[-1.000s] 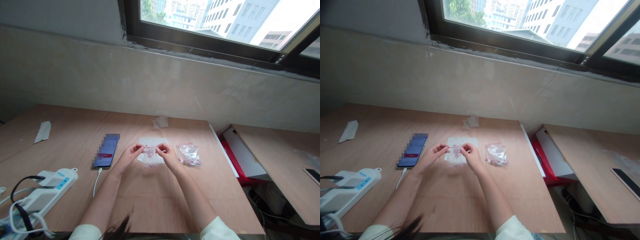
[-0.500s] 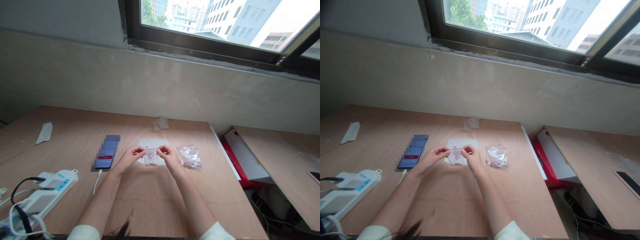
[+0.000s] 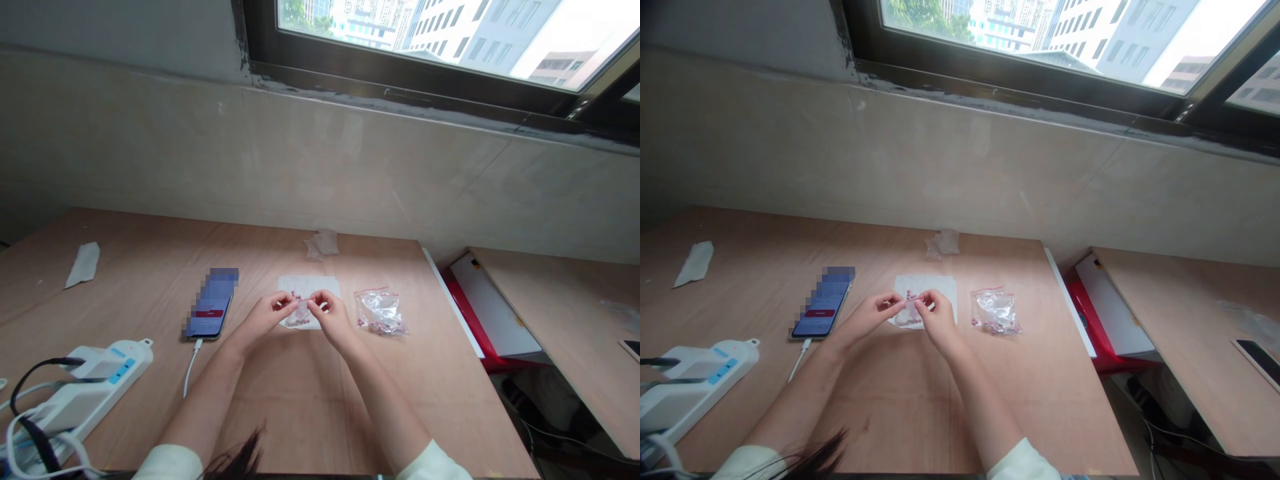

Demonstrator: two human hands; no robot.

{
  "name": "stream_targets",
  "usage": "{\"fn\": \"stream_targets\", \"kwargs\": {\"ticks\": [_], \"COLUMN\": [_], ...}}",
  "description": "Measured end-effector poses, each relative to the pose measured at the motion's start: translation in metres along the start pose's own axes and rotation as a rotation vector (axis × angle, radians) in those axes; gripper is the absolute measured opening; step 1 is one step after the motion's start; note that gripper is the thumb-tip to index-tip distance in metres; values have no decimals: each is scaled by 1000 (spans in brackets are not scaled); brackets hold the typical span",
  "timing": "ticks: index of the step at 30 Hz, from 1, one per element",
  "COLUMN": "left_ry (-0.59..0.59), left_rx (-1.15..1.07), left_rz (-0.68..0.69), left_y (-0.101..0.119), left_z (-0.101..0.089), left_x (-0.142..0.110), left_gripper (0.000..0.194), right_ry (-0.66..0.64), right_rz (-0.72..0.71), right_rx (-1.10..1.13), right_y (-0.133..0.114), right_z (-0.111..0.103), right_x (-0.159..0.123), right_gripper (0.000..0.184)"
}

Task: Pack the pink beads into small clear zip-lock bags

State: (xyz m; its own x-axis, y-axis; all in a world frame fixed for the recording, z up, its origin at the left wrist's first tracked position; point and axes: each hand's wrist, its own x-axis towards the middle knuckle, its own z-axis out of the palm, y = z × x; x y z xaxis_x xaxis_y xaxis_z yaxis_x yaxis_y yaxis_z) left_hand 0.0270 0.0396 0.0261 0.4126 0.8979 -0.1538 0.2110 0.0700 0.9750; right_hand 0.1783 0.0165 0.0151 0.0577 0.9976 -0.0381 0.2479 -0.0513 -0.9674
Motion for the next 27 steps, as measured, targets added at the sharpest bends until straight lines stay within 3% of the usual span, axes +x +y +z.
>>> {"fn": "stream_targets", "kwargs": {"ticks": [4, 10, 14, 17, 24, 27], "left_ry": [-26, -96, -97, -93, -61, -72], "left_rx": [111, 160, 162, 147, 80, 94], "left_rz": [77, 107, 88, 33, 30, 1], "left_y": [-1, -8, -6, -2, 4, 6], "left_z": [1, 4, 2, 0, 2, 3], "left_x": [3, 8, 9, 8, 6, 4], "left_gripper": [21, 22, 22, 23, 22, 22], "right_ry": [-79, 42, -66, -29, -70, -27], "right_rz": [38, 55, 158, 215, 156, 154], "right_rx": [57, 68, 271, 341, 386, 374], "right_y": [2, 8, 11, 13, 18, 20], "right_z": [3, 6, 1, -4, -6, -8], "right_x": [2, 5, 6, 6, 6, 6], "right_gripper": [15, 15, 21, 23, 20, 20]}}
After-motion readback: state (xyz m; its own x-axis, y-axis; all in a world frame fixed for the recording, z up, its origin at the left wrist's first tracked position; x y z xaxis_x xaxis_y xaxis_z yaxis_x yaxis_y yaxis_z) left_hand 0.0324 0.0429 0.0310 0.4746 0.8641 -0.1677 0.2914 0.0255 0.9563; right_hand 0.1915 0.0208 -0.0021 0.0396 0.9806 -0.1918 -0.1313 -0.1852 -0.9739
